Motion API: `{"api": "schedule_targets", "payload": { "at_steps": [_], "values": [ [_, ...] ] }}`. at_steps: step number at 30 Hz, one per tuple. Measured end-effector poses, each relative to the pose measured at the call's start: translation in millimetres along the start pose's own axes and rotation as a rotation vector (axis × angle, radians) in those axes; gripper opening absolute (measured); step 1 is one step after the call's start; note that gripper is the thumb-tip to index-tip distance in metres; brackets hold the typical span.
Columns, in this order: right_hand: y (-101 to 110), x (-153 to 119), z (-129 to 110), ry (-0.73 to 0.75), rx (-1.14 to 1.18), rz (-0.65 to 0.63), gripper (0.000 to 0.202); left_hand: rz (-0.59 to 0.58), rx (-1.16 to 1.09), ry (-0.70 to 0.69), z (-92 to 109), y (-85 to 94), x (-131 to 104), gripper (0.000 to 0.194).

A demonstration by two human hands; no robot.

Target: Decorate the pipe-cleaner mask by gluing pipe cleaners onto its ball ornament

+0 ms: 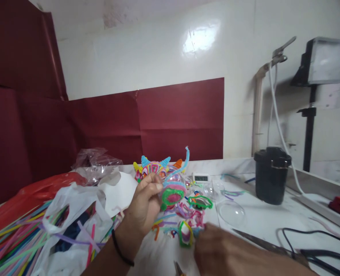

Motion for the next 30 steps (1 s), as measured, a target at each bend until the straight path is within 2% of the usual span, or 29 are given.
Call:
{"api": "schedule_targets", "payload": {
  "at_steps": [1, 3, 4, 7, 10, 13, 16, 18, 21, 24, 27, 30],
  "values": [
    [17, 1, -1, -0.021, -0.019, 0.057, 0.013, -0.007, 0.044, 0.014, -2, -3.1, -1, 0.016],
    [66, -9, -1, -0.096, -0.193, 0.336, 0.021, -0.03, 0.131, 0.056, -9, -11.7, -5, 0.014],
    [84, -15, -6, -0.084, -0.302, 0.439, 0.025, -0.046, 0.169, 0.082, -13, -16.9, -6, 0.014],
    [110, -28, -8, -0.102, -0.463, 0.552, 0.032, -0.074, 0.257, 0.148, -25, -30.3, -12, 0.014],
    [111, -31, -4, -0.102, -0.485, 0.537, 0.024, -0.085, 0.296, 0.194, -35, -37.7, -14, 0.014],
    [109, -30, 2, -0.102, -0.392, 0.525, 0.011, -0.096, 0.299, 0.192, -39, -42.1, -14, 0.013],
    [111, -32, 13, -0.128, -0.177, 0.545, 0.012, -0.093, 0.292, 0.199, -40, -44.5, -14, 0.012],
    [110, -32, 28, -0.201, 0.031, 0.532, 0.015, -0.091, 0.281, 0.215, -41, -45.4, -15, 0.013],
    [102, -34, 50, -0.344, 0.335, 0.517, 0.02, -0.087, 0.275, 0.226, -42, -44.1, -17, 0.014],
    [89, -34, 63, -0.412, 0.572, 0.512, 0.026, -0.088, 0.264, 0.225, -44, -41.2, -18, 0.014],
    [77, -34, 74, -0.457, 0.749, 0.515, 0.031, -0.073, 0.247, 0.219, -45, -37.5, -17, 0.016],
    [72, -35, 80, -0.487, 0.822, 0.537, 0.032, -0.057, 0.241, 0.223, -46, -35.0, -17, 0.015]
  ]
}}
Point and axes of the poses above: each hand's wrist, its own x-axis towards the middle knuckle, its own y-axis out of the back of the hand, z = x × y, the point moved 10 cm from there along x, towards the middle knuckle, and after that the axes turned 8 degrees about -z, right-handed, at the moved point
